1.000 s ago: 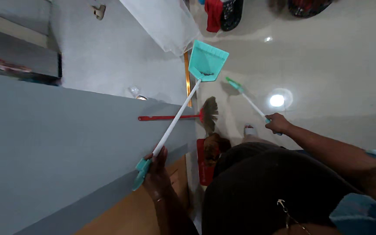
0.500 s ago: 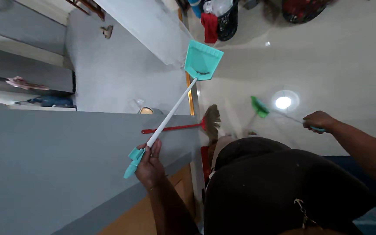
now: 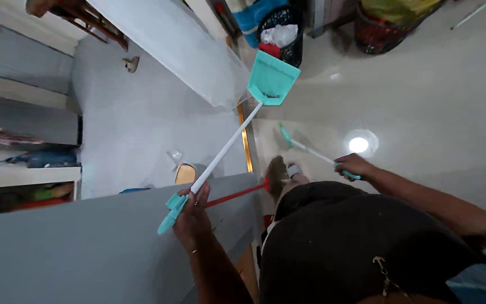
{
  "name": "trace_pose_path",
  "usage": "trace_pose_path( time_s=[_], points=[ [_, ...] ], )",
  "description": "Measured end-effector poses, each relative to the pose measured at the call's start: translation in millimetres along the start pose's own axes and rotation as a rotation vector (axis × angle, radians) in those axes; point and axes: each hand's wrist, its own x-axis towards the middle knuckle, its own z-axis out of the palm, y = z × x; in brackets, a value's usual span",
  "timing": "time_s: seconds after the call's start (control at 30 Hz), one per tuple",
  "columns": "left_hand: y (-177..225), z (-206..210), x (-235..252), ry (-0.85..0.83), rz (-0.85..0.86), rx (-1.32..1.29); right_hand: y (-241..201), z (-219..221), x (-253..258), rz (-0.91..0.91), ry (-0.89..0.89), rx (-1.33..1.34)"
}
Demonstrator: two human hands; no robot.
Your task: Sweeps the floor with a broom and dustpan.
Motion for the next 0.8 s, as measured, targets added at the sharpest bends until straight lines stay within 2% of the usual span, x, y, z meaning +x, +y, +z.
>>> trace_pose_path(
  time_s=[0.1,0.2,0.27,0.37,0.47,0.6,0.7,0.8],
  points=[
    [5,2,30,-0.052,0.000,0.071,-40,43,64,0.027,-0.096,0.072],
    [5,1,63,-0.090,0.002,0.132,-76,72,128,0.059,-0.128,-0.009],
    [2,-4,86,-0.123,0.003,0.143,-98,74,153,0.085,-0.096,-0.053],
    [-4,-9,121,-0.160,-0.016,0.160,-107,41,170,0.159,0.015,0.090],
    [-11,-10,151,-0.145,-0.042,0.173,-84,-3,160,0.201,0.133,0.320],
    [-26,-4,188,-0.139,-0.056,0.179,-34,-45,112,0.244,0.289,0.527],
    [-34,7,208,-0.134,-0.068,0.195,-32,-46,75,0.242,0.370,0.441],
    [-34,22,222,-0.128,-0.072,0.236,-59,-21,39,0.167,0.309,0.215]
  ],
)
